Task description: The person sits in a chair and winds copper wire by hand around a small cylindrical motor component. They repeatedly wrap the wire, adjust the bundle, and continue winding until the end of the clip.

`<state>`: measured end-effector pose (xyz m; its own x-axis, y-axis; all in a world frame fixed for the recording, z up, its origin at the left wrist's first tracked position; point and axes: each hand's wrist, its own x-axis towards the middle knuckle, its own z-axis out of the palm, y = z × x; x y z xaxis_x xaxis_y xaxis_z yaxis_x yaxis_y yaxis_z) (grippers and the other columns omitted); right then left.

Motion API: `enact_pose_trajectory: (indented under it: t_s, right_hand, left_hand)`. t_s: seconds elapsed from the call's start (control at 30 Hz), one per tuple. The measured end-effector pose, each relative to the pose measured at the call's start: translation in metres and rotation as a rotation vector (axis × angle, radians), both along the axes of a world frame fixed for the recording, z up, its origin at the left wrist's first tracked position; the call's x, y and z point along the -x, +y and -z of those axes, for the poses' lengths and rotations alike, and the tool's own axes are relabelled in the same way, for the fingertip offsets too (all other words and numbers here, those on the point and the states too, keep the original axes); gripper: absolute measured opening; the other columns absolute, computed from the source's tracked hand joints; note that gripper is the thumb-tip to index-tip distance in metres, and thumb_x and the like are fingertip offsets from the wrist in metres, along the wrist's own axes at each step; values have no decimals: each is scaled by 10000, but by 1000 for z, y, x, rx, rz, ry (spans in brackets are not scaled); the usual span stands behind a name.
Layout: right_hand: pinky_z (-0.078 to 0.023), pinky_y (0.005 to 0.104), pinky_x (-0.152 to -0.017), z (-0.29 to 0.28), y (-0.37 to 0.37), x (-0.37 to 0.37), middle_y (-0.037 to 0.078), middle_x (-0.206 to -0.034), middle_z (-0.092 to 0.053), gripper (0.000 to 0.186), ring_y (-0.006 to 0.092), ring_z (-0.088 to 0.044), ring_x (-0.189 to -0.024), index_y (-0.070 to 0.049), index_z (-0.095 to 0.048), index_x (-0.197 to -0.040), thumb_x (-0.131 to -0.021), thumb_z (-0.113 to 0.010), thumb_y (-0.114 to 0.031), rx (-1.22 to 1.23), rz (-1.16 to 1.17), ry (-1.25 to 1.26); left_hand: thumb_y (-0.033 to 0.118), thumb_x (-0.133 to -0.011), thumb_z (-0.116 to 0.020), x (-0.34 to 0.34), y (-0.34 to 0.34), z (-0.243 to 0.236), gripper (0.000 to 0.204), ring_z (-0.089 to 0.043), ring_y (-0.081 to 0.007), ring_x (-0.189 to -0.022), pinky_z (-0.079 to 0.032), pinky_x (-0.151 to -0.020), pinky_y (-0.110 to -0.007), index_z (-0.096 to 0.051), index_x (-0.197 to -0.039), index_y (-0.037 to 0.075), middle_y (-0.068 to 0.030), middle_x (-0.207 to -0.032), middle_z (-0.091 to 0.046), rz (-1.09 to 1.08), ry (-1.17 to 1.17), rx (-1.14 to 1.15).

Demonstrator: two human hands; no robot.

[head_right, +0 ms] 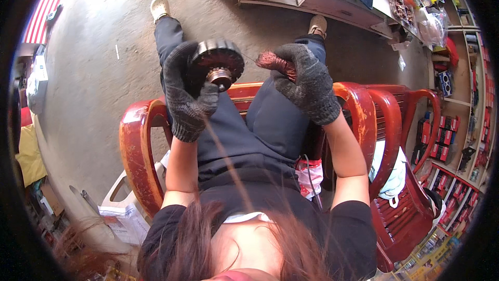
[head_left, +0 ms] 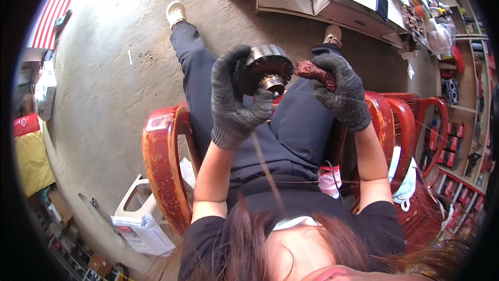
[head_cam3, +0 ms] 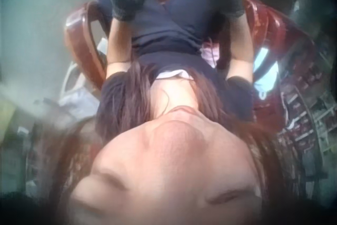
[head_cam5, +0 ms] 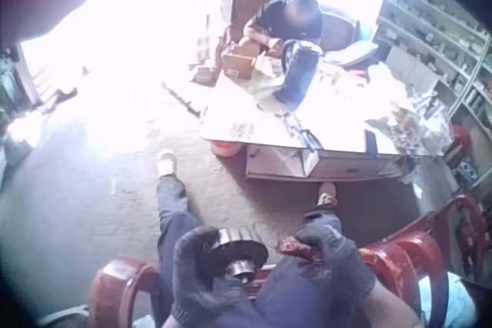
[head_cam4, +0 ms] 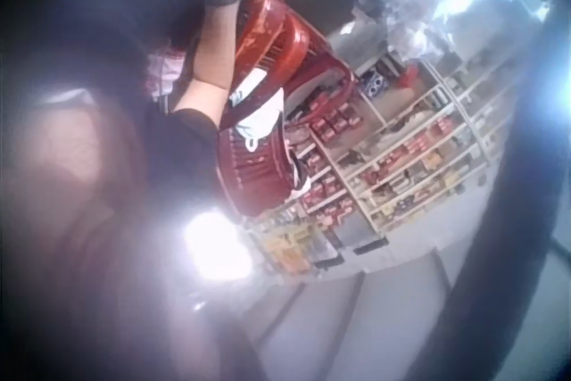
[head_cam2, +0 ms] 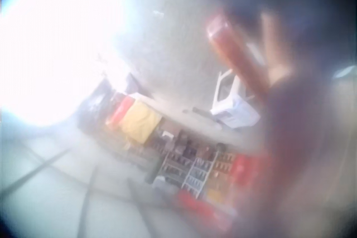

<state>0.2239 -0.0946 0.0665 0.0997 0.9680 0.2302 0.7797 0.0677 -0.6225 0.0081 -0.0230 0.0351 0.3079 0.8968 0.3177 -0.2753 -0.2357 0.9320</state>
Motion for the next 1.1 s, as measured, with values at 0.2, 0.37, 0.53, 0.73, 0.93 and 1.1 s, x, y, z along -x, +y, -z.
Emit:
enact_pose_trajectory:
  t_s: [0.2,0.37,0.53,0.73,0.93,1.1]
  right_hand:
    - [-499,338,-816,-8,-3,3,147,-978,-644,454,259,-644,-910,-31,-582,-1111,-709,-761,-144,285,-158,172]
    - [-497,333,-825,-6,-3,-1,124,-1007,-639,400,236,-637,-946,-26,-581,-1100,-735,-737,-73,250,-391,378]
    - [-499,318,-853,4,-8,0,92,-1007,-642,425,187,-621,-972,-14,-582,-1089,-686,-717,4,201,-361,778]
    - [-527,290,-740,15,-12,6,77,-934,-641,428,161,-637,-859,0,-573,-1074,-665,-699,20,59,-201,897]
    - [-513,263,-570,30,-13,-9,91,-942,-642,383,137,-624,-695,12,-560,-1079,-737,-719,-56,-199,-124,963]
    - [-527,283,-734,4,-5,-5,136,-1031,-626,390,186,-627,-897,10,-550,-1089,-769,-743,-101,-392,-78,776]
  left_hand:
    - [39,-746,-704,-2,17,-23,638,-543,-206,-1138,-461,-977,-344,-406,-1309,2,-118,-1216,-528,254,-67,73]
    - [105,-793,-681,-15,23,-20,584,-544,-194,-1131,-451,-980,-335,-434,-1310,-9,-114,-1232,-541,288,-160,188]
    - [227,-870,-571,-22,32,5,478,-580,-181,-1055,-473,-924,-321,-483,-1273,-16,-114,-1153,-595,408,-185,464]
    - [291,-814,-475,-30,13,39,477,-641,-319,-958,-513,-855,-462,-572,-1215,52,-150,-1132,-634,564,-601,1162]
    - [340,-809,-453,-30,7,53,541,-641,-314,-907,-540,-759,-453,-541,-1246,33,-159,-1092,-632,749,-951,1400]
    - [351,-814,-527,-33,5,43,544,-637,-285,-879,-539,-734,-404,-518,-1228,-2,-156,-1043,-620,671,-844,1211]
